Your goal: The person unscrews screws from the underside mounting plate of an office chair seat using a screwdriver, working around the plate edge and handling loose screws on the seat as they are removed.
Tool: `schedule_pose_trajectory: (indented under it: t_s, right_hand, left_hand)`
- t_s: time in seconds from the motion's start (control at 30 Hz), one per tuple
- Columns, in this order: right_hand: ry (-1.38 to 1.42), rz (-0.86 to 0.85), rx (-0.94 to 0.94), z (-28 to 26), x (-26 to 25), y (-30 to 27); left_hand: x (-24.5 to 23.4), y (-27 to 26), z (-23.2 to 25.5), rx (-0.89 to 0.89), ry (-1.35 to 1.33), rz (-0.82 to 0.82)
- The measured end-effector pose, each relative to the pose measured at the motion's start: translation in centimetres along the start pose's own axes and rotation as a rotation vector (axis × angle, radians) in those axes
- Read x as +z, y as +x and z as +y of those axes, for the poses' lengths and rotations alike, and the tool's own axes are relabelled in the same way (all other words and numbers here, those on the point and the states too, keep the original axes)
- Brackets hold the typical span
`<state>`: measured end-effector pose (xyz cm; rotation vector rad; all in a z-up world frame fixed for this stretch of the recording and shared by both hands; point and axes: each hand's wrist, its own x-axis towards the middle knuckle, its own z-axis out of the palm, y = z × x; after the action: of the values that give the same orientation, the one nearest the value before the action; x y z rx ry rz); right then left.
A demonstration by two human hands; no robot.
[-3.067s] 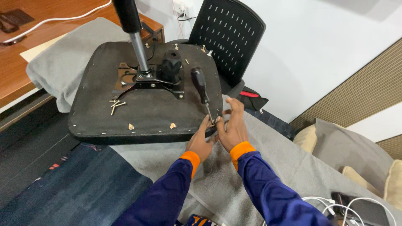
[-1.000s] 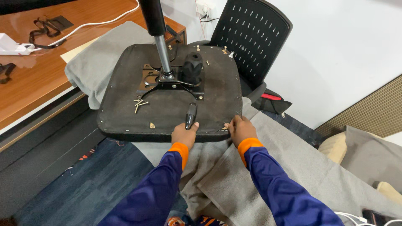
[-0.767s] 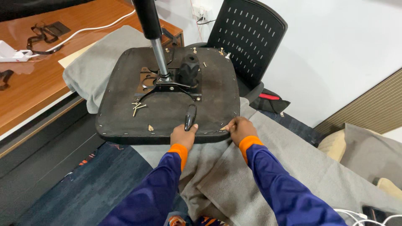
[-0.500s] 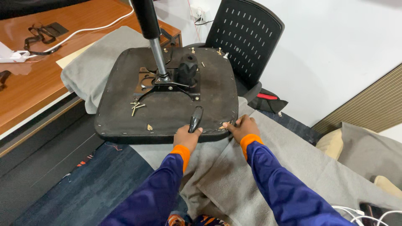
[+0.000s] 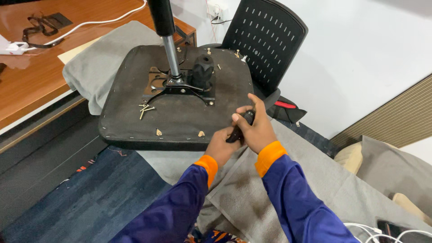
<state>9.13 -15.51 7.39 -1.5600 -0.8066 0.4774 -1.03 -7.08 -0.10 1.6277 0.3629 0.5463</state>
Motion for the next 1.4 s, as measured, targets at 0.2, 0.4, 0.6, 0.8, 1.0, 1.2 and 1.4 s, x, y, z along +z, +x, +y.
schedule_pose_trajectory:
  t_s: [0.2,0.4,0.6,0.8,1.0,1.2,1.4]
  right_hand:
    - [-0.321,0.157,-0.127,-3.8,-2.7,-0.8]
    - [-0.382,0.353,-0.334,-6.1,-5.7,-1.7]
    - [-0.464,0.331,-0.332,-5.8,-5.5,-2.3]
    - [-0.476,0.314,-0.331,-5.5,-5.0,-1.9]
    - [-0.466,0.31,-0.324,-5.3,-4.4,-0.9]
    - [-0.513,0.297,-0.316,-5.2,-4.4,-0.9]
    - [-0.46,0.301,-0.286,-4.8,-4.5,-0.6]
  left_hand:
    - [1.7,2.9,0.7,0.06,0.063,0.082]
    - [1.6,2.4,-1.0,-0.027,0.633,0.221]
    - [2.5,3.1,-2.5,-0.068,0.695,0.124]
    - [1.1,3.1,-4.0,-0.005,0.539,0.205]
    - [1.2,3.4,-3.6,-0.064,0.561,0.162]
    - [0.9,2.7,-2.6,0.08,0.623,0.14]
    - [0.7,3.3,-1.9,-0.111,0.606,0.06]
